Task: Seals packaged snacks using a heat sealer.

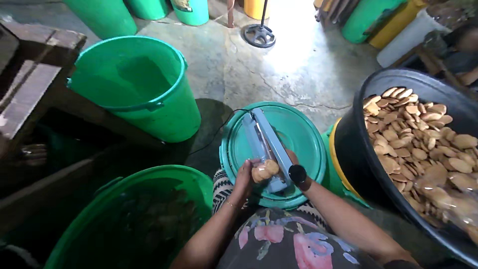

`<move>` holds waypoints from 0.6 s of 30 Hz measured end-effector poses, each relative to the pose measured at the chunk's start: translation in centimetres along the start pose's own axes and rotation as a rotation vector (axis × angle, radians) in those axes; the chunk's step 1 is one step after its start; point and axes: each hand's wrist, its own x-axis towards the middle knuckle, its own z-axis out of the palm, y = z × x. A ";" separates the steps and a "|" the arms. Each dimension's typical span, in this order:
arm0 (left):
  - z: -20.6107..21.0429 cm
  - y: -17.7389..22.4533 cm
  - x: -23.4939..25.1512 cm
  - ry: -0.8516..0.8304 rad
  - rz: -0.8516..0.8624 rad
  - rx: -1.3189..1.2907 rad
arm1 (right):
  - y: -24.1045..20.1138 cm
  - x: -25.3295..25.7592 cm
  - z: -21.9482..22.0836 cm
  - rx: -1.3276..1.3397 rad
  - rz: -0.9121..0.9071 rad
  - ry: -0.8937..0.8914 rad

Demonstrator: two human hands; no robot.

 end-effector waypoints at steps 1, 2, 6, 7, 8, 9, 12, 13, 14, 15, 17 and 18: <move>0.0 0.5 0.2 -0.008 -0.011 -0.015 | -0.5 0.8 -0.8 -0.001 0.036 -0.006; -0.1 1.2 0.3 -0.008 -0.027 -0.022 | -0.9 1.3 -1.9 0.088 0.035 0.018; -1.2 2.8 1.7 -0.042 -0.064 -0.043 | -3.0 -1.0 -7.8 0.373 -0.117 -0.172; -1.6 2.7 2.2 -0.054 -0.068 -0.048 | -3.4 -2.3 -8.6 0.289 -0.188 -0.259; -1.9 2.7 2.7 -0.065 -0.072 -0.053 | -3.9 -3.7 -8.8 0.146 -0.240 -0.321; -2.1 2.7 3.1 -0.075 -0.077 -0.060 | -4.5 -5.0 -8.3 -0.007 -0.238 -0.347; -2.0 2.9 3.3 -0.085 -0.121 -0.084 | -5.1 -6.5 -4.4 -0.300 -0.126 -0.301; -1.9 2.8 3.2 -0.088 -0.140 -0.093 | -4.7 -6.5 -3.3 -0.301 -0.119 -0.250; -2.0 2.7 3.1 -0.096 -0.156 -0.103 | -4.0 -6.5 -2.4 -0.279 -0.144 -0.166; -2.2 2.6 3.1 -0.117 -0.166 -0.122 | -3.3 -6.6 -1.6 -0.254 -0.184 -0.074; -2.6 2.5 2.6 -0.178 -0.189 -0.193 | -2.0 -6.7 -0.3 -0.226 -0.291 0.096; -2.8 2.7 2.1 -0.202 -0.192 -0.216 | -1.4 -6.7 0.3 -0.222 -0.343 0.166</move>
